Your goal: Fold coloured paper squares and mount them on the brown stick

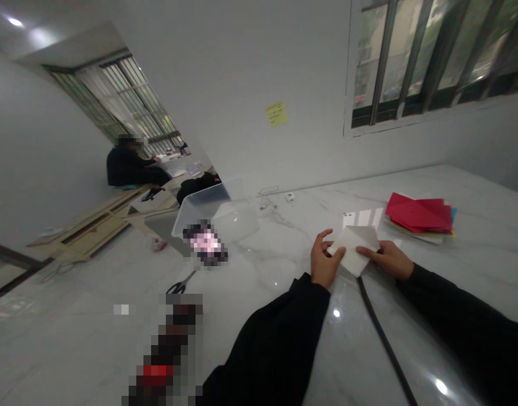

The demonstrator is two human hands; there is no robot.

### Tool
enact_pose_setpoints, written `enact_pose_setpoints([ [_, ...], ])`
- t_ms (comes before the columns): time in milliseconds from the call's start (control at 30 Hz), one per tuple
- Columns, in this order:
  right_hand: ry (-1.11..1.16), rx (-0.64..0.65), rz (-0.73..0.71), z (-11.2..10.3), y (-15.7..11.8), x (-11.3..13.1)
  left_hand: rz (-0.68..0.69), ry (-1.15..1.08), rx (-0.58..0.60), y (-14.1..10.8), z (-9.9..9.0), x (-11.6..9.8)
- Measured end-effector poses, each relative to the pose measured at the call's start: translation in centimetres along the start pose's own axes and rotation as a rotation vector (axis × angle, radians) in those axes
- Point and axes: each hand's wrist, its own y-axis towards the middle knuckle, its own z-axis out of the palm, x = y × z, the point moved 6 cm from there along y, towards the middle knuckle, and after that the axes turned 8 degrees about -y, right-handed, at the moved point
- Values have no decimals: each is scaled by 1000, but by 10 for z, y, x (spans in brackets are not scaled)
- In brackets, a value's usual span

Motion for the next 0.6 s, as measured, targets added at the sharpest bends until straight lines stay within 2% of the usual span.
enact_pose_setpoints([
  [133,-38,-70,48,-1,-3,-1,-40,-71,57,1,2,5],
  [333,24,34,-19,5,-6,8,-77,-84,14,3,-1,8],
  [500,-32,-49,35,1,-7,3,-149,-178,42,5,3,10],
  [600,-19,-29,46,4,-8,1,-146,-197,67,5,4,13],
])
